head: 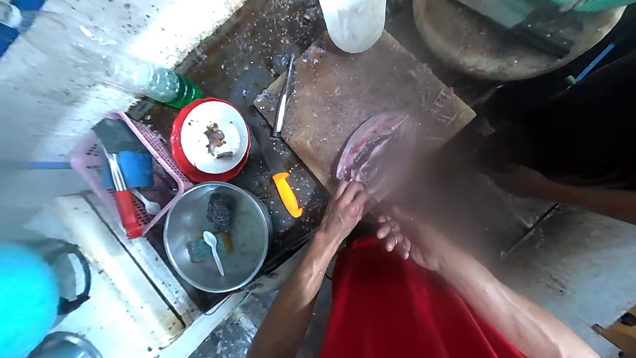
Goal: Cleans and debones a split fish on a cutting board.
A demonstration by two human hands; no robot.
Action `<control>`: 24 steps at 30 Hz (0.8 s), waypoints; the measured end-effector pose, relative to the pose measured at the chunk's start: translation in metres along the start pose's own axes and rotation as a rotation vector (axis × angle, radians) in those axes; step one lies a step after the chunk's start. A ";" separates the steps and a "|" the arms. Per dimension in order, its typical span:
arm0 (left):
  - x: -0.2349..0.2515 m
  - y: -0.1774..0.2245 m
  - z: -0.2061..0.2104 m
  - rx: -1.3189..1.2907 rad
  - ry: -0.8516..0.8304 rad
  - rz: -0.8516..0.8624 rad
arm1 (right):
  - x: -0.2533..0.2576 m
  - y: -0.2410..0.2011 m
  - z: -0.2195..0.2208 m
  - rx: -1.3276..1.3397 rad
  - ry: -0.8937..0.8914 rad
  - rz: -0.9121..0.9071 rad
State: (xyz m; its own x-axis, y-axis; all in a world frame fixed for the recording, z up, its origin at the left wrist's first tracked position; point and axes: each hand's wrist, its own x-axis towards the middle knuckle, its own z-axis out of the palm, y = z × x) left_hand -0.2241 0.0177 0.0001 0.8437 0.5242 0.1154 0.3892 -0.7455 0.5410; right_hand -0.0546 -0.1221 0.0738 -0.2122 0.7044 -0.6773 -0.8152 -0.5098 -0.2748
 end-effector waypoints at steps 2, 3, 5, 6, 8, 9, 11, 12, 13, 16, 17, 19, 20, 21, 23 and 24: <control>-0.002 0.001 0.001 0.000 0.006 0.011 | 0.005 0.001 -0.002 0.054 -0.038 0.021; -0.002 0.000 0.001 0.001 0.010 0.018 | 0.009 0.000 -0.003 0.072 -0.051 0.029; -0.004 -0.002 0.003 0.000 0.030 0.026 | 0.015 -0.003 -0.006 0.092 -0.065 0.040; -0.004 -0.002 0.005 -0.005 0.044 0.026 | 0.017 -0.004 -0.007 0.096 -0.064 0.034; -0.007 -0.002 0.008 -0.005 0.068 0.026 | 0.013 -0.004 -0.005 0.080 -0.044 0.001; -0.008 -0.002 0.009 -0.001 0.078 0.028 | 0.008 -0.005 -0.002 0.049 -0.033 -0.015; -0.009 -0.004 0.012 0.007 0.106 0.037 | -0.008 -0.009 0.004 -0.050 -0.031 -0.084; -0.010 -0.004 0.013 0.004 0.115 0.043 | -0.016 -0.012 0.007 -0.123 -0.028 -0.149; -0.011 -0.004 0.013 0.001 0.118 0.048 | -0.022 -0.015 0.008 -0.226 -0.005 -0.238; -0.009 -0.007 0.012 0.004 0.124 0.065 | -0.012 -0.034 -0.003 -0.631 0.247 -0.560; -0.010 -0.007 0.012 -0.001 0.129 0.064 | -0.001 -0.039 -0.011 -0.604 0.348 -0.571; -0.011 -0.007 0.014 -0.013 0.137 0.055 | 0.009 -0.043 -0.017 -0.379 0.430 -0.465; -0.008 -0.009 0.014 -0.012 0.145 0.053 | 0.007 -0.040 -0.016 -0.346 0.375 -0.460; -0.008 -0.009 0.013 -0.012 0.154 0.050 | 0.002 -0.033 -0.014 -0.344 0.276 -0.444; -0.011 -0.007 0.012 -0.017 0.152 0.043 | -0.010 -0.016 -0.006 -0.279 0.080 -0.299; -0.008 -0.008 0.012 -0.016 0.157 0.047 | -0.009 -0.013 -0.004 -0.218 0.017 -0.214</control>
State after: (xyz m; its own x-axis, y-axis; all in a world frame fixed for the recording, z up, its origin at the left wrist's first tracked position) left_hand -0.2297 0.0143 -0.0157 0.7923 0.5477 0.2689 0.3438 -0.7648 0.5449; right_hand -0.0401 -0.1243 0.0808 -0.0380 0.8000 -0.5988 -0.7054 -0.4459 -0.5510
